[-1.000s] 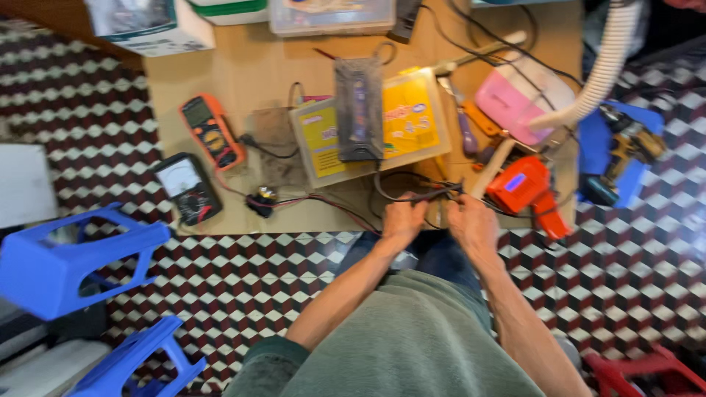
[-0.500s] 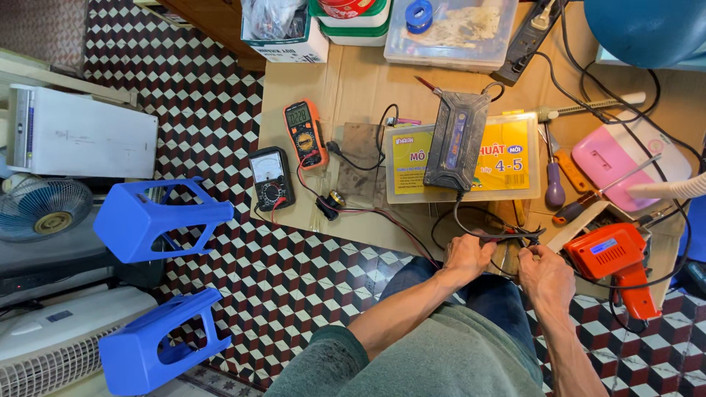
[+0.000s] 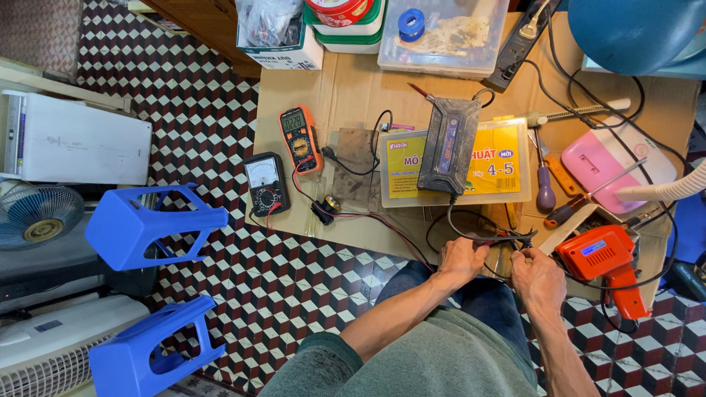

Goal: The person works on a small electronic device on a cluttered workbench. They connect wires to a power source, use a multimeter to measure voltage, and then use a screwdriver to adjust components inside the device.

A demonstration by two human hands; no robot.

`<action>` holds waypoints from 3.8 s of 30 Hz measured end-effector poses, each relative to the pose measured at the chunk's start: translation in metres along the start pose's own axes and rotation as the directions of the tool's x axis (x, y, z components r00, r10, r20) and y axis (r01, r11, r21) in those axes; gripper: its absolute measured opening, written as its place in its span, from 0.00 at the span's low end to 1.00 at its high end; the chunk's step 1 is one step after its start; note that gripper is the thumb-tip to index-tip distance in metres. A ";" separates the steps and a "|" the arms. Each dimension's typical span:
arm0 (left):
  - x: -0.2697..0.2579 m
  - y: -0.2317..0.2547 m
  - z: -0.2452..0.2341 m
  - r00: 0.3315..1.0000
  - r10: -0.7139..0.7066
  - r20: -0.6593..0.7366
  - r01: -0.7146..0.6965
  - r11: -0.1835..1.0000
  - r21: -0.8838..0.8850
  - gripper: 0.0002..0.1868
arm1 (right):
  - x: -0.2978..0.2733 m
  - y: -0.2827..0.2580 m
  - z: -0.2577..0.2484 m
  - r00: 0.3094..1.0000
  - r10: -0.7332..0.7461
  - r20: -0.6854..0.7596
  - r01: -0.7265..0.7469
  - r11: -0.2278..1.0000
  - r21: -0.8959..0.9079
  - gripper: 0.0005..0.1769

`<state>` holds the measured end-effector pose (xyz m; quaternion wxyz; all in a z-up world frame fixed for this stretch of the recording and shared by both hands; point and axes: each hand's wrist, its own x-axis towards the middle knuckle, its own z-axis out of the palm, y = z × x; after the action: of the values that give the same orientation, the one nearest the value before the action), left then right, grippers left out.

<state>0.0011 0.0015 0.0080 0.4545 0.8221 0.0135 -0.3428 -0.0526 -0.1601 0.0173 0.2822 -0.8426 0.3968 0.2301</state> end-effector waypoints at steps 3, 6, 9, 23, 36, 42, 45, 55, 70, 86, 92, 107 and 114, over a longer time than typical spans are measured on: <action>-0.001 0.004 -0.001 1.000 -0.012 0.000 0.012 1.000 -0.010 0.19 | 0.001 0.001 0.001 1.000 0.000 -0.002 0.000 1.000 0.009 0.23; -0.003 0.006 -0.002 1.000 -0.017 -0.014 0.016 0.999 -0.044 0.20 | 0.002 0.004 0.003 1.000 -0.015 -0.010 0.015 1.000 0.009 0.23; -0.005 0.006 -0.004 0.999 -0.032 -0.009 0.031 0.998 -0.049 0.19 | 0.004 0.004 0.004 1.000 0.010 -0.003 -0.010 1.000 0.007 0.23; -0.026 0.027 -0.026 0.993 -0.112 -0.033 0.113 0.994 0.001 0.19 | -0.025 -0.011 -0.023 0.991 0.022 0.131 -0.033 0.996 0.082 0.25; -0.139 0.079 -0.088 0.953 -0.056 -0.299 -0.191 0.653 -0.733 0.20 | -0.138 -0.092 -0.061 0.703 -0.696 0.145 0.400 0.555 0.729 0.16; -0.148 0.113 -0.092 0.936 -0.070 -0.344 -0.250 0.556 -0.793 0.22 | -0.165 -0.134 -0.090 0.708 -0.690 0.151 0.531 0.661 0.531 0.16; -0.143 0.123 -0.114 0.859 -0.025 -0.511 -0.397 0.598 -0.696 0.22 | -0.175 -0.137 -0.100 0.550 -0.831 0.082 0.652 0.488 0.580 0.22; -0.032 0.148 -0.191 0.655 0.464 -0.597 -0.390 0.884 0.258 0.18 | -0.098 -0.108 -0.126 0.696 -0.666 -0.268 0.709 0.578 0.404 0.15; 0.156 0.091 -0.242 0.579 0.738 -0.347 -0.493 0.656 0.572 0.20 | 0.084 -0.215 -0.120 0.786 -0.499 -0.365 0.588 0.785 0.194 0.16; 0.370 0.146 -0.164 0.603 0.541 0.586 -0.712 0.032 0.702 0.43 | 0.196 -0.271 -0.085 0.892 -0.331 -0.309 0.318 0.944 -0.093 0.23; 0.387 0.129 -0.140 0.556 0.651 0.517 -0.682 0.002 0.731 0.25 | 0.207 -0.268 -0.078 0.890 -0.263 -0.372 0.263 0.963 -0.052 0.19; 0.385 0.129 -0.133 0.601 0.685 0.411 -0.689 0.185 0.700 0.14 | 0.227 -0.256 -0.070 0.944 -0.008 -0.331 0.109 0.951 0.288 0.16; 0.381 0.137 -0.134 0.615 0.681 0.397 -0.664 0.177 0.726 0.14 | 0.208 -0.275 -0.074 0.944 -0.041 -0.328 0.152 0.935 0.320 0.18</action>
<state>0.4119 -0.0873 -0.0634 0.1140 0.8524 -0.5064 -0.0627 0.2994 -0.1765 0.0242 0.3676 -0.8256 0.4281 0.0059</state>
